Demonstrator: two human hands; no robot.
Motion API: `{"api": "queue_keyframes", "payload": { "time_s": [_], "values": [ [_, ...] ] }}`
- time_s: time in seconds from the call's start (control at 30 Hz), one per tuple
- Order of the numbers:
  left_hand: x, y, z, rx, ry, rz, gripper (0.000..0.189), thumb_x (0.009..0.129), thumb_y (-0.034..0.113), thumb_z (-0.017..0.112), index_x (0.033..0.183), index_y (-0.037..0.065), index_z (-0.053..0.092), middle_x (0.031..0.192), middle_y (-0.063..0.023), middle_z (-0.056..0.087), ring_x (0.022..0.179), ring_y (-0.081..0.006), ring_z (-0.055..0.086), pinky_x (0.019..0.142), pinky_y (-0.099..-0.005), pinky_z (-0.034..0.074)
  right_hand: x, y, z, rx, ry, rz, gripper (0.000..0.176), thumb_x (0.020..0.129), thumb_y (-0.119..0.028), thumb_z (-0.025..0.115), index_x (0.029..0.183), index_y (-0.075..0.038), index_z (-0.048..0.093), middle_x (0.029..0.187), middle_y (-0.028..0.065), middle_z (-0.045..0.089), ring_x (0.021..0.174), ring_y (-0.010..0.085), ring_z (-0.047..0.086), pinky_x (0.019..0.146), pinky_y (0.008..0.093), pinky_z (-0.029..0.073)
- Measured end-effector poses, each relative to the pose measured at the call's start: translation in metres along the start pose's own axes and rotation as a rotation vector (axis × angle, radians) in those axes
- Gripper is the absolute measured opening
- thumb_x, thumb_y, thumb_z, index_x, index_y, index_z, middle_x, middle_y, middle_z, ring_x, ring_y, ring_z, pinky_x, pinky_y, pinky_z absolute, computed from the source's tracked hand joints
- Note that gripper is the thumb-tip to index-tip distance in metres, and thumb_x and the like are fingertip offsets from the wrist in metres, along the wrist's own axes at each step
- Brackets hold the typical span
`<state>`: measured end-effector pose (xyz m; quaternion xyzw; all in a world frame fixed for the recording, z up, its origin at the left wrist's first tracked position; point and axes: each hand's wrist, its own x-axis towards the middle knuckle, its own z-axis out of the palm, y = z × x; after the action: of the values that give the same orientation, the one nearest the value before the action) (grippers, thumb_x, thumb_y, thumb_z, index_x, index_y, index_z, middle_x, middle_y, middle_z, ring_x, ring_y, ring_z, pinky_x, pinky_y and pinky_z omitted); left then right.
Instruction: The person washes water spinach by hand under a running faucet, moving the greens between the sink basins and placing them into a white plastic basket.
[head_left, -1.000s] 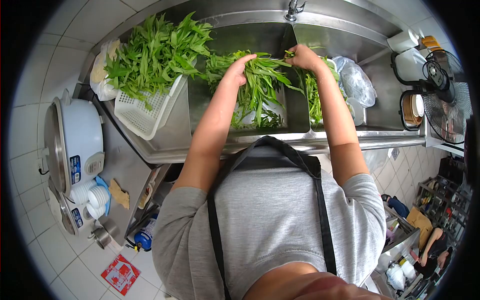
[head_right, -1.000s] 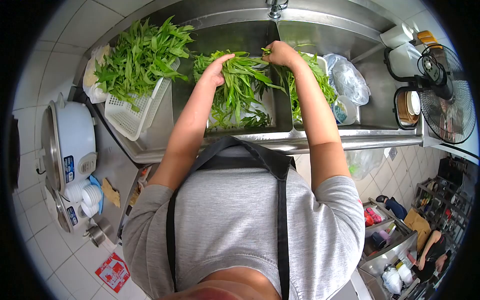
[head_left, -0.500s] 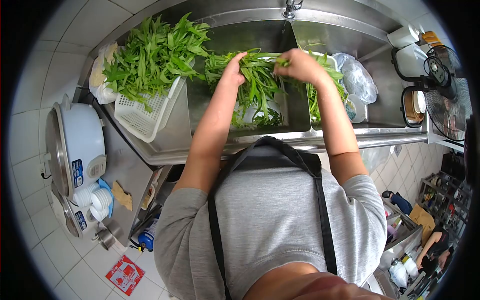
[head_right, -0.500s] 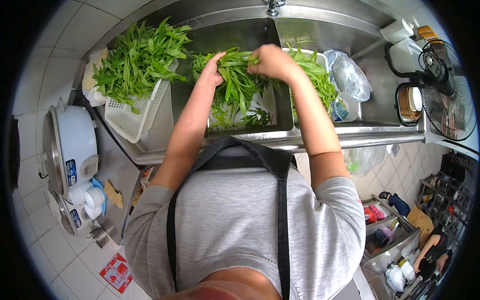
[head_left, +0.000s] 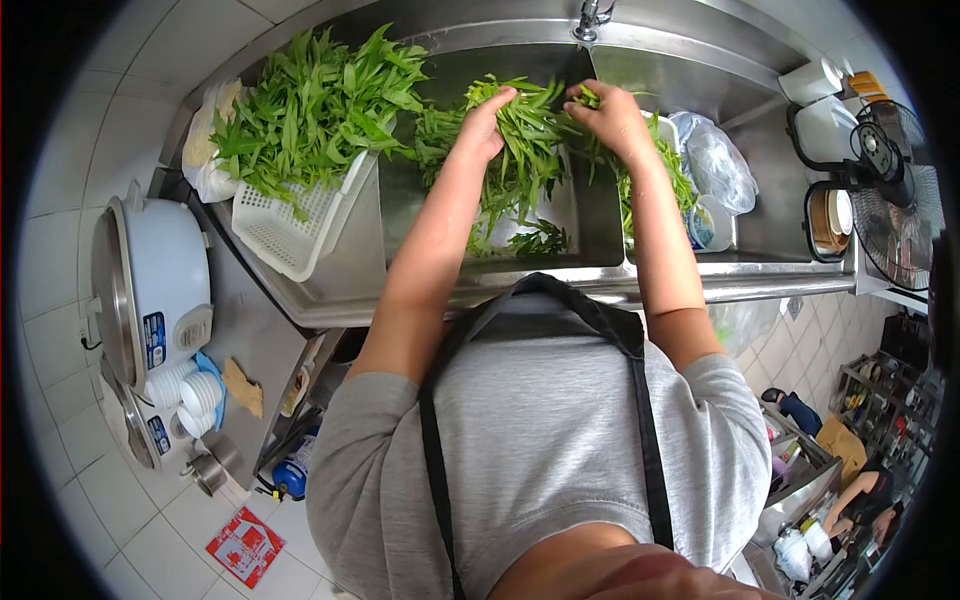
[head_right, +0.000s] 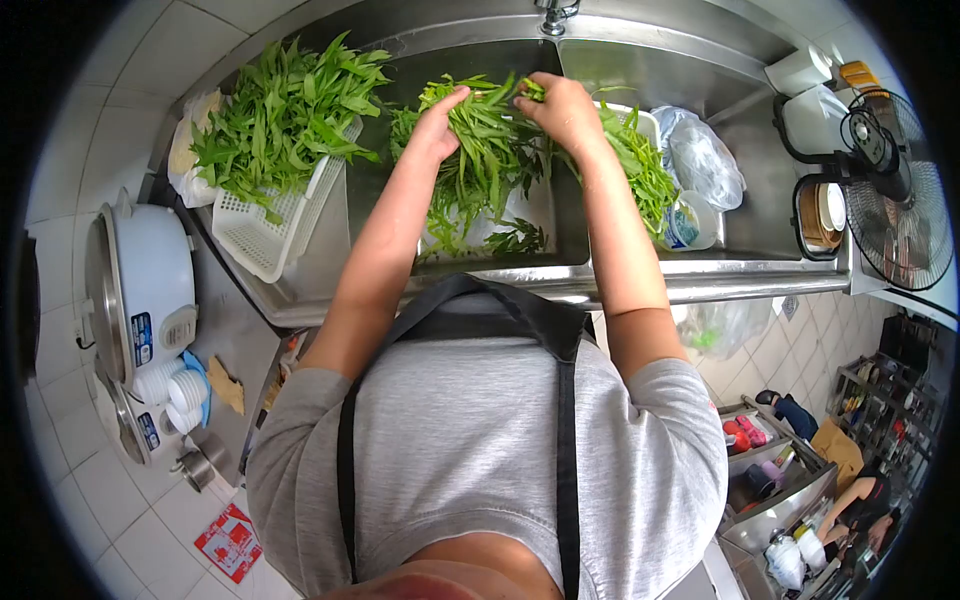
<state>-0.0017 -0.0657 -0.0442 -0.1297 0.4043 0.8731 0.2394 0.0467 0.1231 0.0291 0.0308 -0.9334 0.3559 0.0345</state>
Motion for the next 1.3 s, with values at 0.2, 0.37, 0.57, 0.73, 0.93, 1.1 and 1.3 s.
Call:
{"api": "queue_keyframes", "payload": {
  "time_s": [0.2,0.37,0.57,0.73,0.93,1.1,1.3],
  "values": [
    [-0.008,0.008,0.044,0.194,-0.271,-0.02,0.037,0.074,0.021,0.068,0.105,0.007,0.055,0.095,-0.0074,0.06,0.088,-0.0178,0.058,0.073,-0.0337,0.049,0.006,0.004,-0.025,-0.133,-0.222,-0.117,0.054,0.062,-0.034,0.071,0.101,0.001,0.058,0.084,0.0182,0.063,0.078,0.0266,0.061,0.072,0.0323,0.047],
    [-0.002,0.017,0.068,0.26,-0.333,-0.168,0.041,0.074,0.024,0.067,0.105,-0.001,0.055,0.1,-0.0139,0.059,0.092,-0.0194,0.058,0.079,-0.0365,0.048,0.0,0.039,-0.067,0.352,-0.228,0.191,0.025,0.069,-0.02,0.065,0.085,-0.001,0.064,0.057,0.0,0.054,0.047,0.006,0.045,0.045,0.0201,0.037],
    [0.003,0.011,0.098,0.341,-0.599,-0.284,0.041,0.078,0.021,0.061,0.113,0.002,0.051,0.097,-0.0117,0.06,0.084,-0.0181,0.061,0.073,-0.031,0.052,-0.014,0.069,-0.101,0.625,-0.361,0.317,0.02,0.071,-0.02,0.064,0.077,-0.001,0.063,0.051,-0.0022,0.047,0.044,0.0048,0.04,0.041,0.0195,0.03],
    [0.015,-0.013,0.124,0.598,-0.518,-0.163,0.046,0.074,0.024,0.067,0.113,0.006,0.052,0.101,-0.0094,0.058,0.085,-0.0154,0.059,0.07,-0.0304,0.051,-0.019,0.071,-0.096,0.525,-0.41,0.189,0.019,0.067,-0.023,0.064,0.074,-0.005,0.063,0.051,-0.0012,0.049,0.043,0.0059,0.04,0.042,0.0221,0.029],
    [0.002,-0.012,0.132,0.593,-0.356,-0.197,0.038,0.07,0.023,0.07,0.099,0.002,0.058,0.093,-0.0094,0.061,0.078,-0.0177,0.061,0.067,-0.0312,0.051,-0.016,0.07,-0.098,0.368,-0.438,0.255,0.029,0.064,-0.029,0.07,0.078,-0.004,0.064,0.053,0.0007,0.051,0.044,0.0064,0.042,0.043,0.0212,0.03],
    [0.018,-0.005,0.094,0.528,-0.234,-0.107,0.038,0.073,0.026,0.067,0.101,0.004,0.057,0.095,-0.0076,0.06,0.083,-0.0173,0.059,0.072,-0.0326,0.049,-0.032,0.047,-0.119,0.338,0.12,-0.018,0.025,0.071,-0.02,0.067,0.087,-0.003,0.06,0.063,-0.0011,0.052,0.058,0.0063,0.046,0.052,0.0215,0.036],
    [-0.004,0.006,0.078,0.217,-0.134,-0.042,0.033,0.074,0.027,0.065,0.098,0.006,0.056,0.09,-0.0078,0.06,0.079,-0.0194,0.058,0.069,-0.0357,0.049,-0.043,0.0,-0.079,0.019,-0.137,-0.051,0.02,0.071,-0.021,0.065,0.086,-0.008,0.065,0.074,0.0135,0.063,0.067,0.0206,0.06,0.066,0.0318,0.045]
  ]
}}
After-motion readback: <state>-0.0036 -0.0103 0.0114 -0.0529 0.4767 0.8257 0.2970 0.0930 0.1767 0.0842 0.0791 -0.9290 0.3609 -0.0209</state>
